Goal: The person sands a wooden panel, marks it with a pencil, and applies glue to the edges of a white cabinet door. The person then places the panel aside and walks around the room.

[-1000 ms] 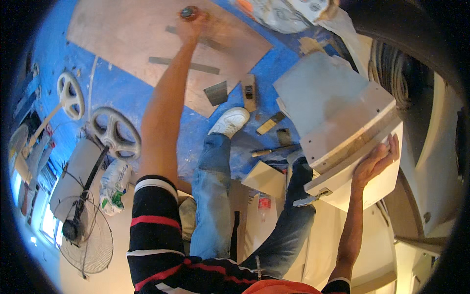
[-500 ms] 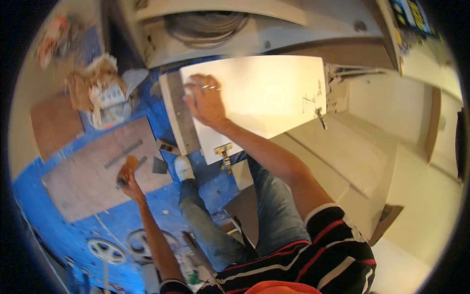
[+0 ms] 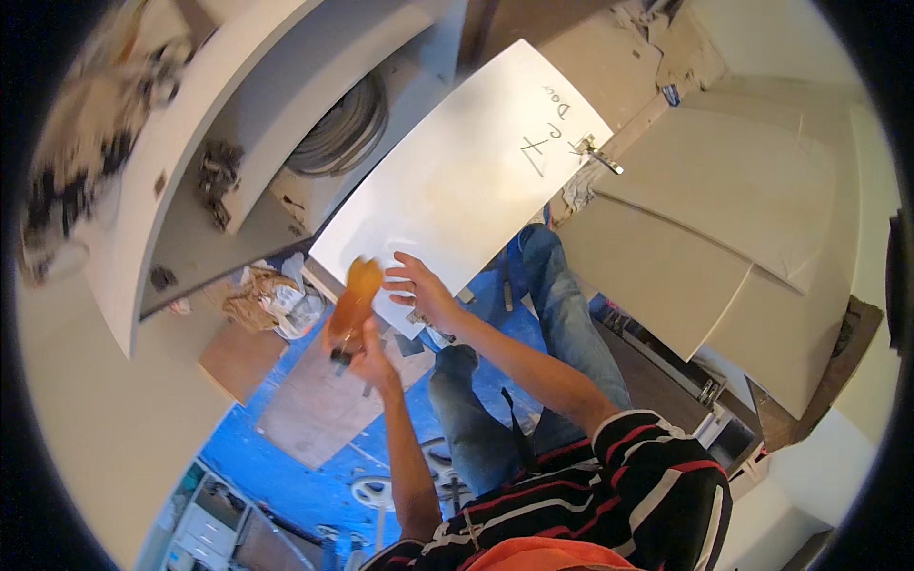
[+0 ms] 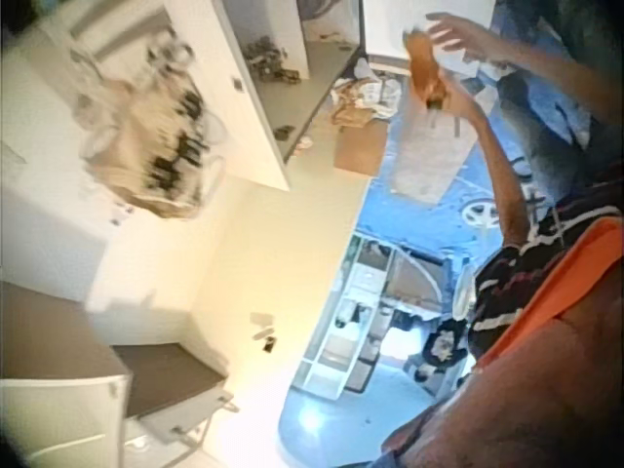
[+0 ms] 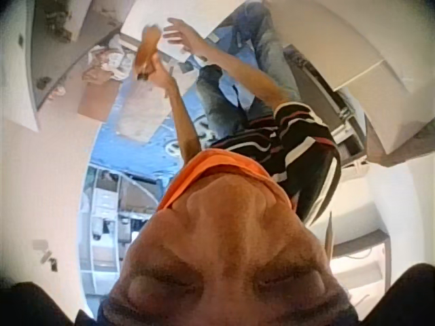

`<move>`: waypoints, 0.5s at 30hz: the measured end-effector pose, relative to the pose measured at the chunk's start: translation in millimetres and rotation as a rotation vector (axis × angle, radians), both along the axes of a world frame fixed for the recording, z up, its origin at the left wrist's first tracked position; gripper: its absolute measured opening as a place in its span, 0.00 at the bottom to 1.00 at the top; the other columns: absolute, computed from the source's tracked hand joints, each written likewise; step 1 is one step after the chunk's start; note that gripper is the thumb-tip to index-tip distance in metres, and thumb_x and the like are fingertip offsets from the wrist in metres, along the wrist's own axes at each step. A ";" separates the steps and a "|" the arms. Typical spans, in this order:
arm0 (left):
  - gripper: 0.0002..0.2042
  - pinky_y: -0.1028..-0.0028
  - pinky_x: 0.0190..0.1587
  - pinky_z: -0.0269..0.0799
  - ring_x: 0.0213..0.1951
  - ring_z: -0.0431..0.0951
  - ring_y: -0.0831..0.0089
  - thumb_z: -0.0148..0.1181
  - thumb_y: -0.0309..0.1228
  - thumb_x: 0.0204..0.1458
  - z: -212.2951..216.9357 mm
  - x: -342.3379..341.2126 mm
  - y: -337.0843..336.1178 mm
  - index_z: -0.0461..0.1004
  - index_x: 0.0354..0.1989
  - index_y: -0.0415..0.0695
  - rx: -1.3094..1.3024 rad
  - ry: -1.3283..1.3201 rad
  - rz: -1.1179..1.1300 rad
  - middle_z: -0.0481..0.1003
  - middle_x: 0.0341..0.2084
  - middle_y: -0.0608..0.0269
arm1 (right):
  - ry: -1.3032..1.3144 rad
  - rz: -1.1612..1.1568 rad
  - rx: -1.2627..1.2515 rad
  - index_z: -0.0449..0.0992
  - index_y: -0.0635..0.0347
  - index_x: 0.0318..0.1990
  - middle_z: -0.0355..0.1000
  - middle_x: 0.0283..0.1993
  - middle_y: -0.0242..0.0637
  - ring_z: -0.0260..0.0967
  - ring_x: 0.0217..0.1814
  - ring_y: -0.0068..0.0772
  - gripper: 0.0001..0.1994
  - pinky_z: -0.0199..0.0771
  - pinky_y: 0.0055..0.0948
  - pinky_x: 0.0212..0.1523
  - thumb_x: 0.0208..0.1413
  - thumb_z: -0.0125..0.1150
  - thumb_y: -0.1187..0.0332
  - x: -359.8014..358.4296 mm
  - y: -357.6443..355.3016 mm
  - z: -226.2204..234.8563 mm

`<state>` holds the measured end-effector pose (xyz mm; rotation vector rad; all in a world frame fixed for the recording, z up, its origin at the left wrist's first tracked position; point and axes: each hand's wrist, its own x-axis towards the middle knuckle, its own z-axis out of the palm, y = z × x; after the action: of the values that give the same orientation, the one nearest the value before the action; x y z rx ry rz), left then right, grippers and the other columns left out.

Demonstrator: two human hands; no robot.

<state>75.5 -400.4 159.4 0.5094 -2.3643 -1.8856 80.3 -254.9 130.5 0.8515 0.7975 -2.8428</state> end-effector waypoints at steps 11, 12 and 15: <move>0.39 0.63 0.64 0.66 0.62 0.68 0.59 0.72 0.21 0.46 55.5 -26.0 373.5 0.58 0.68 0.40 0.277 -0.071 -0.985 0.66 0.61 0.51 | 0.159 -0.447 -0.242 0.70 0.62 0.54 0.73 0.57 0.50 0.73 0.59 0.45 0.27 0.74 0.48 0.60 0.64 0.55 0.44 25.3 340.4 37.9; 0.40 0.62 0.64 0.65 0.63 0.67 0.58 0.72 0.21 0.46 51.2 -29.8 392.3 0.57 0.69 0.40 0.174 -0.062 -1.060 0.65 0.61 0.50 | 0.078 -0.540 -0.229 0.71 0.61 0.53 0.73 0.56 0.50 0.73 0.58 0.45 0.26 0.75 0.48 0.59 0.65 0.54 0.45 27.2 375.1 30.7; 0.40 0.55 0.66 0.63 0.66 0.62 0.50 0.69 0.24 0.49 20.3 -39.5 431.1 0.55 0.70 0.39 -0.057 -0.088 -1.252 0.62 0.64 0.44 | -0.044 -0.772 -0.172 0.71 0.59 0.53 0.74 0.54 0.49 0.74 0.56 0.45 0.24 0.77 0.49 0.58 0.65 0.54 0.46 47.8 476.4 9.7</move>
<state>36.0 30.8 179.7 -1.2127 -3.0594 -2.0381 128.0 221.5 140.2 1.4378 0.2223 -3.4284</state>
